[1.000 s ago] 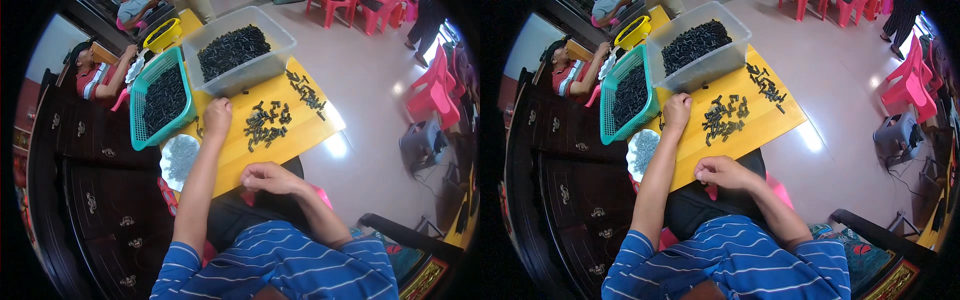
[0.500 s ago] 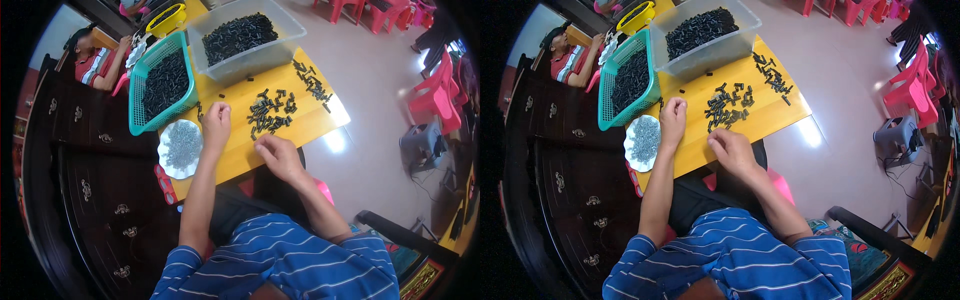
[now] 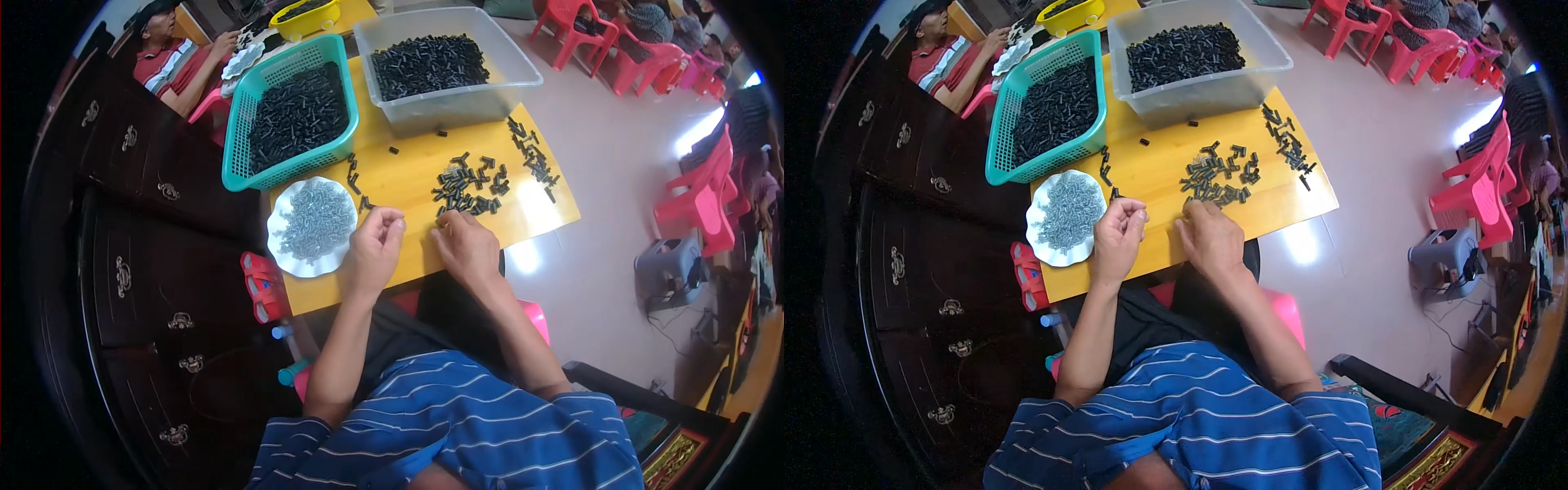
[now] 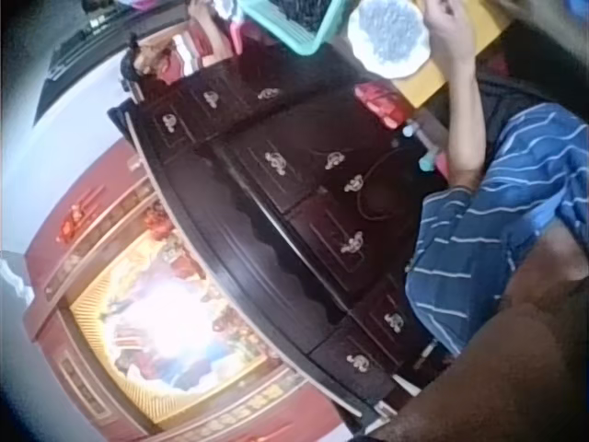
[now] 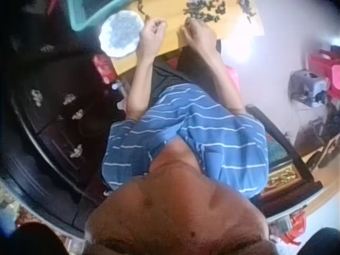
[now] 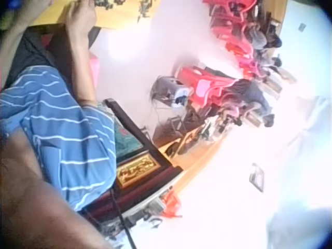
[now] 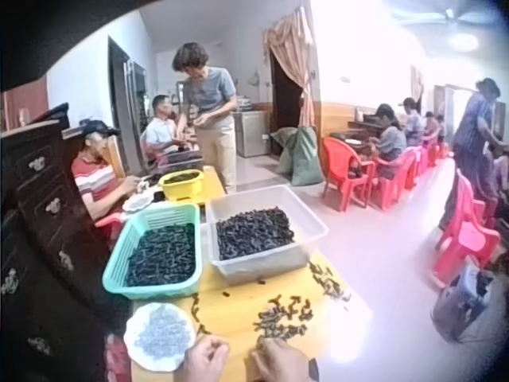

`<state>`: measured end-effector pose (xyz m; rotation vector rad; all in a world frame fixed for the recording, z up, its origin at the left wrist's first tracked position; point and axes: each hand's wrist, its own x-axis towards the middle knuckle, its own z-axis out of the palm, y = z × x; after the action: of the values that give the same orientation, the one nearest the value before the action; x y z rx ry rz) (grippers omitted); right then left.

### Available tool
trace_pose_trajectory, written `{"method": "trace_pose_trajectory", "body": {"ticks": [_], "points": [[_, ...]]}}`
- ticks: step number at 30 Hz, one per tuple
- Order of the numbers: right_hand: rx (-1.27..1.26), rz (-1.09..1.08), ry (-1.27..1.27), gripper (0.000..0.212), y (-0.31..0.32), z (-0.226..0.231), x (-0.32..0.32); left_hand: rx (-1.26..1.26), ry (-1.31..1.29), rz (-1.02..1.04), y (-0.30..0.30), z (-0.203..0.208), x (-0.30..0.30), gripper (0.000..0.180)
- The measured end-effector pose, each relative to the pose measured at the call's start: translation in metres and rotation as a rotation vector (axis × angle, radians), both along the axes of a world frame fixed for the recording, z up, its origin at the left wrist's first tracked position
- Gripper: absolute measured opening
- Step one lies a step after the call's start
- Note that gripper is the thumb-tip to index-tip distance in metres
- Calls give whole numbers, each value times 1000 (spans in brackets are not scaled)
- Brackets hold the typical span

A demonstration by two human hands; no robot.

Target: The person picks up small black plastic components and metal pins from a plate and containers on a table, joins them together by hand, and places the assembled units into a pile or container.

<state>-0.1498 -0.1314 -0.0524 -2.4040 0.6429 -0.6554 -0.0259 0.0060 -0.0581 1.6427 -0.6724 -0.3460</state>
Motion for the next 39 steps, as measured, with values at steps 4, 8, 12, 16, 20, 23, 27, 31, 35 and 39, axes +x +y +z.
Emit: {"method": "trace_pose_trajectory", "body": {"ticks": [4, 8, 12, 16, 20, 23, 27, 31, 35, 39], "points": [[-56, -5, 61, 20, 0, -5, 9, 7, 43, 34, 5, -1, -5, 15], [-73, -24, 85, 18, 0, -10, 13, -11, 43, 16, 13, -10, -3, 15], [-148, -49, 63, 17, -3, -13, 15, -39, 91, 2, 13, -15, -2, 14], [-71, -77, 2, 18, -2, -7, 13, -55, 125, -23, 12, -19, -1, 13], [-100, -64, 10, 18, -6, -10, 11, -27, 111, -38, 10, -16, -3, 13], [-104, -45, 46, 17, -7, -10, 11, -21, 122, -49, 9, -15, -3, 13], [-92, -28, 33, 15, -7, -9, 9, -80, 157, -33, 6, -15, -6, 13], [150, 44, -60, 11, -11, -7, -6, -153, 274, -59, 1, 2, -12, 11], [1119, 235, -271, 13, -11, 0, -16, -127, 246, -108, -3, 10, -16, 11], [1377, 316, -315, 14, -10, 9, -20, -179, 240, -120, -9, 28, -27, 12]]}}
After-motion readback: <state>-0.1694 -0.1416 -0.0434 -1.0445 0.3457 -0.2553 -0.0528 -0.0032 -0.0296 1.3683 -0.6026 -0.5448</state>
